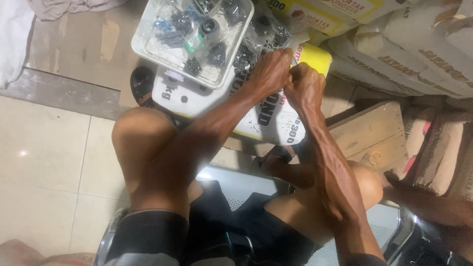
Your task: The person sits on a low stool and sorts small hardware items from a plastic bag into a white container. They use both hands to pick up individual pieces and place them into the container, occasionally adjusting the bag.
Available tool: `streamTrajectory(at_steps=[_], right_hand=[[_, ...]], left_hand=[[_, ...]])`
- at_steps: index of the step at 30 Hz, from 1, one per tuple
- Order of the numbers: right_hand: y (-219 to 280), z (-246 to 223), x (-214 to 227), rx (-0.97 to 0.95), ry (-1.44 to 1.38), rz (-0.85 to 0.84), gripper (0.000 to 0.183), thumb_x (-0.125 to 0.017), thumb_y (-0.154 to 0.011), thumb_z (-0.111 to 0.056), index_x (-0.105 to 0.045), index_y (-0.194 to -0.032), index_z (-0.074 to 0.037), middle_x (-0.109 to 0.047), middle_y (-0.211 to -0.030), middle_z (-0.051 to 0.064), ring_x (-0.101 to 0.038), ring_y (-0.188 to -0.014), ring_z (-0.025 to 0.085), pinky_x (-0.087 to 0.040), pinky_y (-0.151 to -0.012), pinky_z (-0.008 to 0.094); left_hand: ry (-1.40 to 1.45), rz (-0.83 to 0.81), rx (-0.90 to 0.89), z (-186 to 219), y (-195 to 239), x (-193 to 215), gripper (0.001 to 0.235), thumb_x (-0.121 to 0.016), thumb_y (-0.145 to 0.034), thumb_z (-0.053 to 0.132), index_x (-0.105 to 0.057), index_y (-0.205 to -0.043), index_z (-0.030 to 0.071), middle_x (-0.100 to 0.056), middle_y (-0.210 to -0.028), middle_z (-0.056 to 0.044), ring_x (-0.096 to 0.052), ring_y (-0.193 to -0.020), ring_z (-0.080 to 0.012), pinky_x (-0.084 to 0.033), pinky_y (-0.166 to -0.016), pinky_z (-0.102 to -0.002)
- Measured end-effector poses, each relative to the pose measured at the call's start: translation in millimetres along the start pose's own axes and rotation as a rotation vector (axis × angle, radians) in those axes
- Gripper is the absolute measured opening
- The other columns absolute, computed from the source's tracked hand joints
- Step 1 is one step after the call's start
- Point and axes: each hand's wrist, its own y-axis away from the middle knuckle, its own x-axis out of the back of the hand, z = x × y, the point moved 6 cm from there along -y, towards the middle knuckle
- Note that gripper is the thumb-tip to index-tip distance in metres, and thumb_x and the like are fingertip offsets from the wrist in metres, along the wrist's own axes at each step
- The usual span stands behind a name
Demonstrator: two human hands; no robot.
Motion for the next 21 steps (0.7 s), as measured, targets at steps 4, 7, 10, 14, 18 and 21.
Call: streamTrajectory(at_steps=[4,7,10,14,18,21], right_hand=[[-2,4,2,-0.082,0.072,-0.124,0.012,-0.059,-0.087,0.007,-0.068,-0.083,-0.001,-0.067,-0.065,0.011,-0.064,-0.052,0.019,-0.059,-0.050,0.031],[0,-11,16,-0.447,-0.160,-0.306,0.018,-0.055,-0.087,0.010,-0.068,-0.089,-0.003,-0.072,-0.077,0.014,-0.073,-0.062,0.023,-0.064,-0.053,0.031],[5,-11,22,-0.588,-0.237,-0.379,0.018,-0.059,-0.100,0.000,-0.065,-0.087,-0.010,-0.075,-0.075,0.009,-0.071,-0.061,0.018,-0.054,-0.050,0.030],[13,53,-8,-0.535,-0.090,-0.345,0.011,-0.062,-0.098,-0.006,-0.069,-0.091,-0.010,-0.073,-0.079,0.007,-0.069,-0.064,0.017,-0.059,-0.054,0.028],[11,76,-55,-0.430,0.387,-0.359,0.045,-0.069,-0.108,-0.033,-0.057,-0.069,-0.015,-0.044,-0.058,-0.002,-0.048,-0.051,0.014,-0.044,-0.046,0.031],[12,87,-65,-0.486,0.385,-0.293,0.031,-0.067,-0.107,-0.021,-0.063,-0.076,-0.016,-0.053,-0.058,-0.003,-0.046,-0.044,0.011,-0.041,-0.039,0.028]], left_hand=[[-0.015,-0.024,-0.017,-5,-3,-18,0.004,-0.066,-0.096,0.001,-0.067,-0.099,-0.001,-0.067,-0.071,-0.008,-0.064,-0.054,-0.0178,-0.053,-0.043,-0.028],[-0.022,-0.055,-0.008,-3,-3,-8,0.013,-0.064,-0.102,0.004,-0.066,-0.110,-0.006,-0.071,-0.077,-0.013,-0.069,-0.058,-0.0221,-0.058,-0.042,-0.030],[-0.002,-0.045,0.049,-18,-5,9,0.016,-0.053,-0.102,-0.007,-0.067,-0.109,-0.004,-0.072,-0.081,-0.018,-0.070,-0.054,-0.0184,-0.057,-0.039,-0.025],[-0.146,0.078,0.092,-37,-7,4,0.014,-0.063,-0.098,-0.006,-0.066,-0.111,-0.007,-0.069,-0.077,-0.014,-0.066,-0.055,-0.0202,-0.055,-0.040,-0.029],[-0.105,0.088,0.147,-36,-8,1,0.007,-0.070,-0.092,-0.006,-0.073,-0.097,-0.002,-0.071,-0.079,-0.016,-0.068,-0.058,-0.0216,-0.058,-0.047,-0.030],[0.039,0.116,0.151,-34,-13,12,0.018,-0.063,-0.092,-0.012,-0.069,-0.081,0.001,-0.061,-0.063,-0.006,-0.062,-0.050,-0.0194,-0.051,-0.038,-0.030]])
